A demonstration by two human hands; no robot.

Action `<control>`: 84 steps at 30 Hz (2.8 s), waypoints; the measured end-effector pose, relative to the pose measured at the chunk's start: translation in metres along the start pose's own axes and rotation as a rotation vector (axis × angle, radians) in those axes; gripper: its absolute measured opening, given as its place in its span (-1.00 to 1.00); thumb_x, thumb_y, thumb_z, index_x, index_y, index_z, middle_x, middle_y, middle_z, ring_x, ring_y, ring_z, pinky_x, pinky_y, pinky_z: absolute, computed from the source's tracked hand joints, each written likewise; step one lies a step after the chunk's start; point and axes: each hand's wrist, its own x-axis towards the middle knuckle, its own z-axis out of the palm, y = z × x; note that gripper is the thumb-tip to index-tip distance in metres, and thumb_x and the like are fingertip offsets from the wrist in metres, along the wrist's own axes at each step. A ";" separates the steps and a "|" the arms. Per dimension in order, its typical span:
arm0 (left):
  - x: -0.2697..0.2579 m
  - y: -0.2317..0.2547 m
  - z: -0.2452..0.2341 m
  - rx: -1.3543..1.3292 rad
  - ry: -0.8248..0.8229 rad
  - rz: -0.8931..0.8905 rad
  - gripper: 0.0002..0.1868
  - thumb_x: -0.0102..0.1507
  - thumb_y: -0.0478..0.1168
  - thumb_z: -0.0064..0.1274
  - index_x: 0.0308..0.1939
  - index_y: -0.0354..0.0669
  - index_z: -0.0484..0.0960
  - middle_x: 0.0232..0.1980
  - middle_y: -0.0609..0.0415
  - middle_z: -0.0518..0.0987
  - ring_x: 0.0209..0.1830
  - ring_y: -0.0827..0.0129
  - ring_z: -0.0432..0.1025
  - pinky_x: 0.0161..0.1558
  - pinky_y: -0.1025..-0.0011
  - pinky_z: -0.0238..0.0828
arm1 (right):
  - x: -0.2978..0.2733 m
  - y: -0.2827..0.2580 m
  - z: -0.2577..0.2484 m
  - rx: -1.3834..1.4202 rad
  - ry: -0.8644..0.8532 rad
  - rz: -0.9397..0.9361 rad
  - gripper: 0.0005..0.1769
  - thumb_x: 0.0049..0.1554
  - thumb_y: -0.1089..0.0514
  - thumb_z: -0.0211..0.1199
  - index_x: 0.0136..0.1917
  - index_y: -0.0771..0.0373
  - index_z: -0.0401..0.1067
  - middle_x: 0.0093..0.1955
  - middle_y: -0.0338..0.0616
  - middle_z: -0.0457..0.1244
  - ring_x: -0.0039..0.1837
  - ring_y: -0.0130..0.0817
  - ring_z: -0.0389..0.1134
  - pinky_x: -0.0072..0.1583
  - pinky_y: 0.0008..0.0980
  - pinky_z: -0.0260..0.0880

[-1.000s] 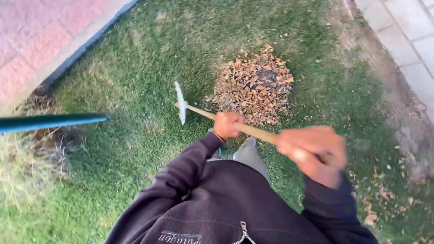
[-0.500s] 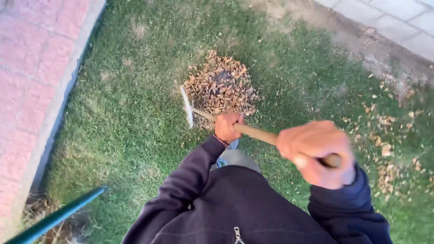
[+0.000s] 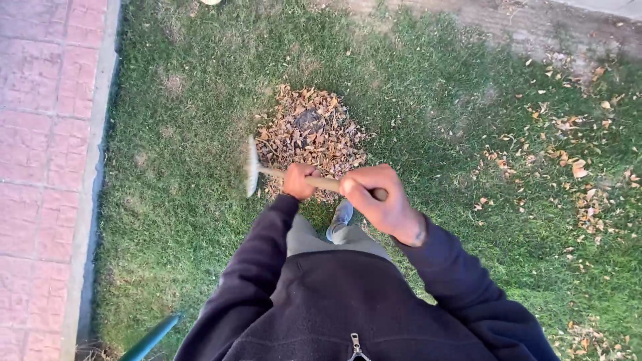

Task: The person uses a rake to gather dry leaves on a grassy lawn into a single pile. They repeatedly pull leaves from scattered areas toward a central spot, moving around the yard to collect more leaves into the growing pile.

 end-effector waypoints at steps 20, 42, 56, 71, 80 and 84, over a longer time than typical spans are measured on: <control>0.066 -0.071 -0.129 -0.262 -0.246 0.312 -0.69 0.07 -0.03 0.19 -0.63 0.01 0.42 -0.66 0.08 0.44 -0.60 0.01 0.43 -0.48 0.29 0.35 | 0.105 0.025 0.145 -0.124 0.430 -0.149 -0.50 0.11 0.41 0.01 -0.62 0.21 0.06 -0.63 -0.18 -0.04 -0.53 -0.34 0.02 -0.38 -0.46 0.16; 0.230 -0.059 -0.301 -0.271 -0.495 0.586 -0.63 0.11 -0.20 0.10 -0.75 0.04 0.30 -0.74 0.15 0.29 -0.71 0.10 0.32 -0.57 0.38 0.30 | 0.271 0.048 0.242 -0.179 0.803 -0.439 -0.48 0.18 0.21 0.12 -0.59 0.22 0.14 -0.64 -0.08 0.10 -0.60 -0.09 0.11 -0.48 -0.29 0.18; 0.344 -0.111 -0.219 -0.200 -0.719 0.358 -0.60 0.11 0.02 0.06 -0.72 0.02 0.29 -0.80 0.23 0.08 -0.81 0.32 0.06 -0.64 0.41 0.07 | 0.359 0.067 0.161 -0.311 1.083 0.023 -0.61 0.16 0.28 0.11 -0.50 0.27 0.27 -0.59 -0.05 0.06 -0.50 -0.32 0.03 -0.39 -0.26 0.13; 0.508 -0.057 -0.322 -0.409 -0.915 0.833 -0.60 0.24 -0.16 -0.07 -0.72 0.06 0.31 -0.74 0.15 0.34 -0.73 0.15 0.37 -0.58 0.40 0.38 | 0.530 0.038 0.151 -0.333 1.200 -0.328 -0.49 0.14 0.33 0.14 -0.60 0.18 0.10 -0.64 -0.15 0.01 -0.62 -0.24 0.04 -0.47 -0.37 0.13; 0.599 -0.059 -0.308 -0.399 -0.992 0.882 -0.56 0.27 -0.21 -0.05 -0.73 -0.06 0.28 -0.74 0.01 0.31 -0.72 -0.05 0.35 -0.63 0.34 0.34 | 0.590 0.076 0.116 -0.381 1.321 -0.346 -0.46 0.19 0.36 0.12 -0.56 0.16 0.05 -0.61 -0.16 -0.04 -0.60 -0.21 0.00 -0.45 -0.36 0.06; 0.629 -0.040 -0.285 -0.449 -1.073 0.897 -0.53 0.30 -0.26 -0.17 -0.74 0.00 0.19 -0.78 0.12 0.20 -0.82 0.11 0.18 -0.64 0.57 0.19 | 0.598 0.080 0.084 -0.422 1.362 -0.363 -0.46 0.16 0.39 0.12 -0.57 0.14 0.03 -0.62 -0.20 -0.08 -0.60 -0.30 -0.06 -0.46 -0.38 0.01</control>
